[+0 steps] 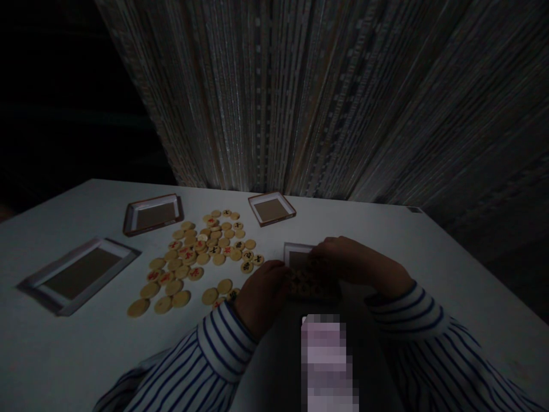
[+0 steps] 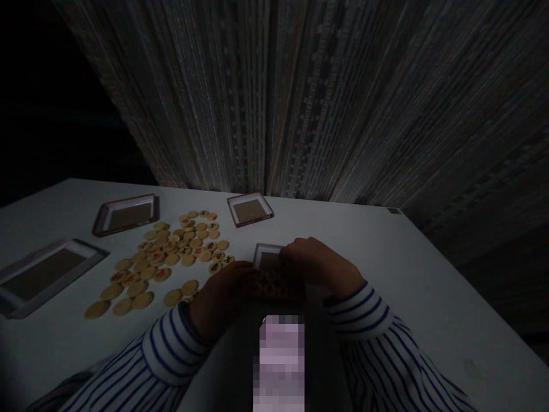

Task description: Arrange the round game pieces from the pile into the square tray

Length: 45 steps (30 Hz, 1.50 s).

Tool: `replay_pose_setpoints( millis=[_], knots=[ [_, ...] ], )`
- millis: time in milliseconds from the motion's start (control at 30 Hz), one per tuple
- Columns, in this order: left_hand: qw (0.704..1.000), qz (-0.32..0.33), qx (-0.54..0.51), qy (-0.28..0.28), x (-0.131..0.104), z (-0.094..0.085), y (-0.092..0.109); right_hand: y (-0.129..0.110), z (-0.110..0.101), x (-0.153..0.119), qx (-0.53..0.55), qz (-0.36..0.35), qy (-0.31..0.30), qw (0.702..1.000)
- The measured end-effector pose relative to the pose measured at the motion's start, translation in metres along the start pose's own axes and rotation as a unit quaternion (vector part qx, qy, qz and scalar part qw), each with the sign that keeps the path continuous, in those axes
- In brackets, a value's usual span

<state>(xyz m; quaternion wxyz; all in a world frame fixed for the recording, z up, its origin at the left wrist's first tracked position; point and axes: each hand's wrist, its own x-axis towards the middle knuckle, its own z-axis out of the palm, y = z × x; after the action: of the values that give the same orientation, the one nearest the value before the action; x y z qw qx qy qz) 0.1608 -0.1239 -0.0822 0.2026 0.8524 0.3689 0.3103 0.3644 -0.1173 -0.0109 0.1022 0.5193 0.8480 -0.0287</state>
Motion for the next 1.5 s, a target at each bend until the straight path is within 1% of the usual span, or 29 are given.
replay_pose_setpoints(
  millis=[300, 533, 700, 967, 1100, 1300, 1400, 1500],
  knots=[
    [1.0, -0.008, -0.001, 0.002, 0.0013, -0.0014, 0.0027, 0.003, 0.0049, 0.0029, -0.004, -0.004, -0.005, 1.0],
    [1.0, -0.004, 0.002, -0.001, 0.0, 0.0004, 0.0012, 0.005, 0.0021, 0.0004, 0.006, -0.008, 0.005, 1.0],
    [1.0, -0.016, 0.0, -0.018, 0.0011, -0.0012, 0.0023, 0.0071, 0.0035, 0.0012, 0.009, -0.018, 0.004, 1.0],
    [1.0, -0.01, 0.008, -0.002, 0.0005, -0.0017, 0.003, 0.0036, 0.0056, 0.0017, -0.031, -0.024, 0.004, 0.999],
    [1.0, -0.008, 0.004, -0.002, 0.0001, -0.0026, 0.0038, 0.0027, 0.0036, 0.0013, -0.024, -0.034, -0.003, 0.999],
    [1.0, -0.014, 0.003, -0.006, 0.0014, -0.0036, 0.0053, 0.0021, 0.0008, 0.0006, -0.008, -0.02, -0.013, 1.0],
    [1.0, -0.008, 0.0, -0.007, 0.0016, -0.0029, 0.0049, 0.0054, -0.001, -0.0015, 0.01, -0.016, -0.001, 1.0],
    [1.0, -0.013, 0.001, -0.009, 0.0009, -0.0012, 0.0029, 0.0089, -0.0034, -0.0045, 0.026, 0.005, 0.01, 1.0]
  ],
)
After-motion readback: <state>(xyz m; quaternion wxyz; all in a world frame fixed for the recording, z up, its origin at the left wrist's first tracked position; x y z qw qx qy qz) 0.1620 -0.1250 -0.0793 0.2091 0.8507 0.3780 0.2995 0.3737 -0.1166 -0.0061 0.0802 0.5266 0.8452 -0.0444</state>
